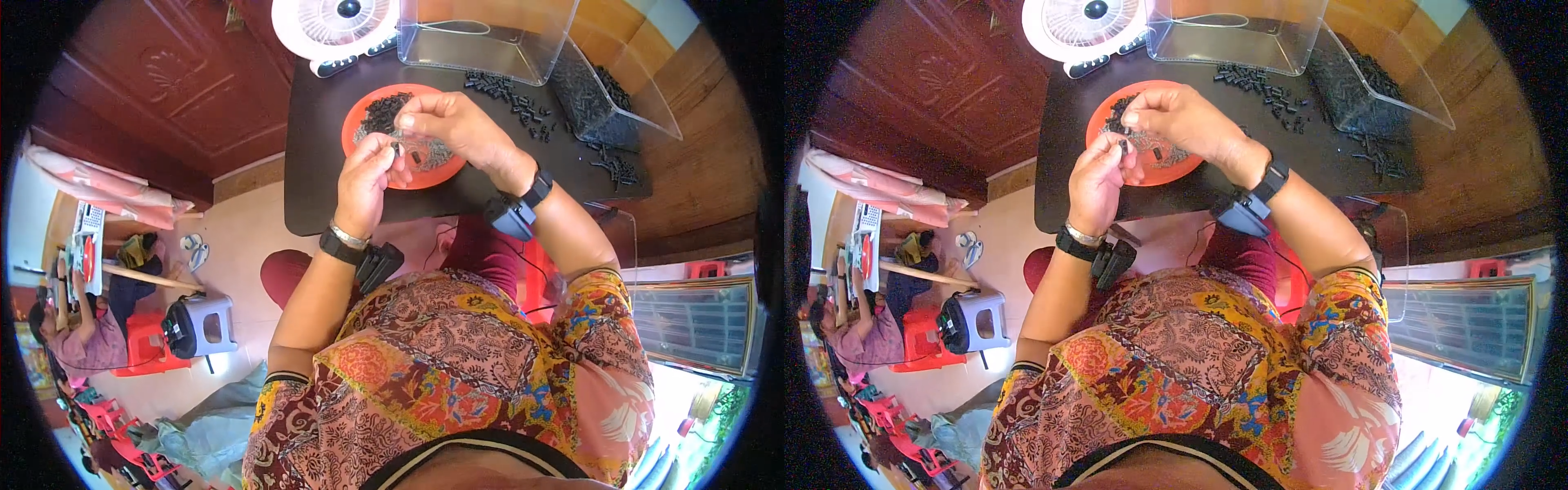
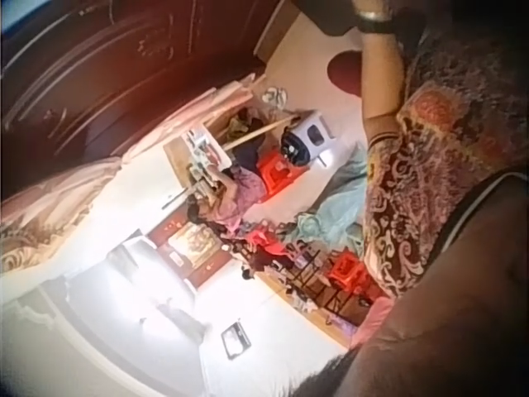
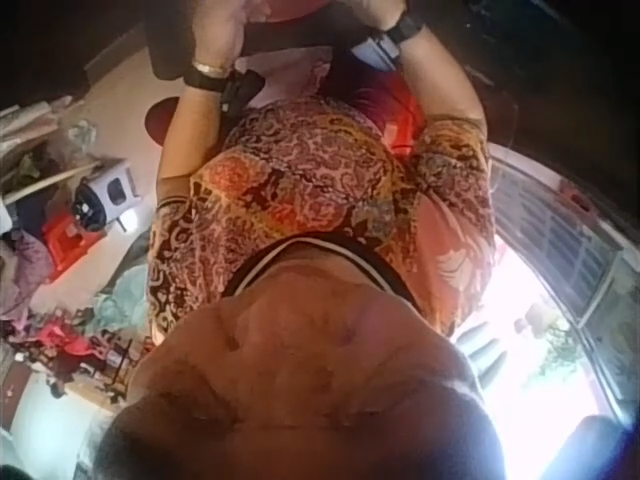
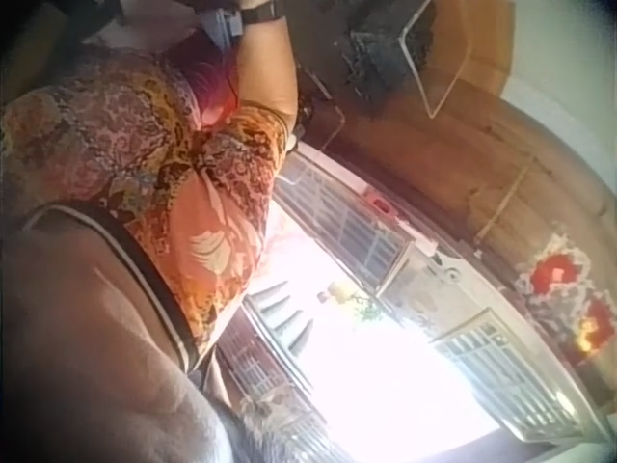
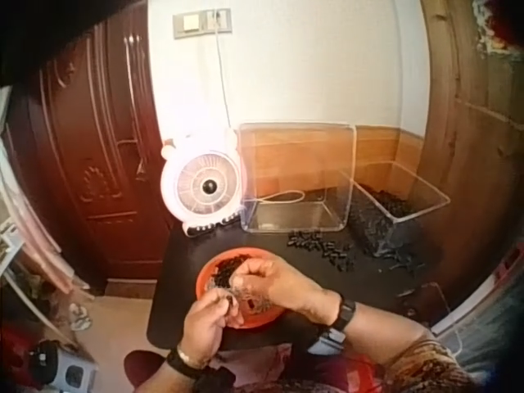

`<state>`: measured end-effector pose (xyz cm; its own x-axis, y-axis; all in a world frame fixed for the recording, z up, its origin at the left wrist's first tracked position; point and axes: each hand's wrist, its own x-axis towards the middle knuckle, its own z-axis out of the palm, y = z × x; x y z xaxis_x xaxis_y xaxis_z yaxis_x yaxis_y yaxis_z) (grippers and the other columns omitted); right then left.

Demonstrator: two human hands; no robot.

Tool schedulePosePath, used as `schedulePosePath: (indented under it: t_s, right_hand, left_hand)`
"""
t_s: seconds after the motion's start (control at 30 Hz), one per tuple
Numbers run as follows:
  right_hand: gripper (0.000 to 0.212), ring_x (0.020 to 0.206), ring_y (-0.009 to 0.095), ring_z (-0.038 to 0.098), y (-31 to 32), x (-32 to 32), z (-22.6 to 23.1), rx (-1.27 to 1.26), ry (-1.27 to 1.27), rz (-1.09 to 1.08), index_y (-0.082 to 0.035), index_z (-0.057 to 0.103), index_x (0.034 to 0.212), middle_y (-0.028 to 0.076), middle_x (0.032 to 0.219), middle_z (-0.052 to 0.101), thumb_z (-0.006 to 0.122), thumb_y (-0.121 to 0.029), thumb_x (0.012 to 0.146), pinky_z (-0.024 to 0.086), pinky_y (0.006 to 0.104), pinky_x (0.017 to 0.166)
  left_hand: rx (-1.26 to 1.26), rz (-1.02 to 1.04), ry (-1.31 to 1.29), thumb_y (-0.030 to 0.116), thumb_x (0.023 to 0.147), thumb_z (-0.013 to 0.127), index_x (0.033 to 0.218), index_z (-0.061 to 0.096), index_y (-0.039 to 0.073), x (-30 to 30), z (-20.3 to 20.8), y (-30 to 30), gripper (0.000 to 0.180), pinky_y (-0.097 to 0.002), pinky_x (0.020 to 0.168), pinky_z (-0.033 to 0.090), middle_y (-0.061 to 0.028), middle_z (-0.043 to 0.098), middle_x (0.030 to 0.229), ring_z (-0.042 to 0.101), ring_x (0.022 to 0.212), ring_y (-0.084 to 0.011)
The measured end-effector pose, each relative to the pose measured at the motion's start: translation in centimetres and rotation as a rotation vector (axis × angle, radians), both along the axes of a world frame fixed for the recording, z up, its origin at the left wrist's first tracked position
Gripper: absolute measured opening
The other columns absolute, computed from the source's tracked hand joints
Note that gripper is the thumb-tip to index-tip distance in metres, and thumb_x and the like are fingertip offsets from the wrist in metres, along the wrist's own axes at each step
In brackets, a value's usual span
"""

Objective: The person sorts small black and silver plastic components by hand, taking them from a tray and placing them into separate containers.

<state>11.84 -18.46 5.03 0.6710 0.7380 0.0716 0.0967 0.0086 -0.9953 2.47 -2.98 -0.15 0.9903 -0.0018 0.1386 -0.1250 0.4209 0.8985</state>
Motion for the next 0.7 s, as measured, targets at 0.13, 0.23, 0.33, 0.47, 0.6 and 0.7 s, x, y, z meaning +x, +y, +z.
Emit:
schedulePosePath:
  t_s: [0.13,0.23,0.33,0.47,0.6,0.7]
  right_hand:
    - [0.014,0.082,0.006,0.056,-0.3,-0.7,0.0,-0.062,-0.115,0.037,-0.002,0.064,0.092,0.000,0.084,0.064,0.059,-0.016,0.092,0.046,0.0243,0.077]
    - [0.014,0.070,0.007,0.057,-0.2,-1.1,-0.4,-0.035,-0.207,-0.006,-0.002,0.063,0.089,0.000,0.079,0.065,0.058,-0.015,0.092,0.048,0.0234,0.062]
    - [0.014,0.070,0.007,0.059,0.2,-1.1,-1.2,0.011,-0.239,0.007,-0.001,0.063,0.088,0.002,0.079,0.065,0.059,-0.014,0.091,0.048,0.0243,0.062]
    - [0.010,0.078,0.013,0.060,0.5,-3.1,-1.0,0.050,-0.243,-0.017,0.000,0.063,0.095,0.005,0.084,0.062,0.060,-0.006,0.088,0.047,0.0273,0.075]
    - [0.028,0.080,0.028,0.061,1.1,-5.1,-1.3,-0.026,-1.032,-0.229,-0.007,0.068,0.099,0.008,0.086,0.063,0.072,-0.008,0.071,0.049,0.0357,0.073]
    - [0.025,0.080,0.029,0.061,1.5,-6.0,-1.1,-0.097,-1.049,-0.244,-0.007,0.068,0.093,0.009,0.085,0.063,0.073,-0.011,0.069,0.050,0.0370,0.072]
  left_hand:
    - [-0.032,-0.050,-0.031,0.024,0.094,0.048,0.093,0.051,0.004,-0.1,0.1,-0.3,0.020,-0.0267,0.065,0.041,-0.0027,0.051,0.079,0.053,0.071,-0.0150]
    - [-0.078,-0.075,-0.034,0.024,0.094,0.049,0.093,0.051,0.004,-0.2,-0.3,-0.4,0.021,-0.0267,0.065,0.040,-0.0031,0.050,0.079,0.052,0.071,-0.0157]
    - [-0.052,-0.091,-0.057,0.024,0.094,0.049,0.092,0.050,0.004,-0.3,-0.4,-0.1,0.020,-0.0266,0.065,0.040,-0.0037,0.050,0.079,0.053,0.071,-0.0163]
    - [-0.137,-0.024,-0.019,0.022,0.093,0.049,0.094,0.053,0.002,-1.1,-0.6,0.4,0.021,-0.0259,0.062,0.042,-0.0037,0.052,0.077,0.054,0.068,-0.0158]
    - [-0.105,0.093,0.049,0.021,0.092,0.050,0.097,0.055,-0.001,-2.7,-0.3,0.3,0.023,-0.0247,0.061,0.044,-0.0027,0.053,0.074,0.052,0.064,-0.0125]
    - [-0.113,0.091,0.063,0.022,0.092,0.051,0.095,0.053,0.000,-3.8,-0.9,0.8,0.022,-0.0241,0.062,0.043,-0.0023,0.051,0.074,0.051,0.064,-0.0113]
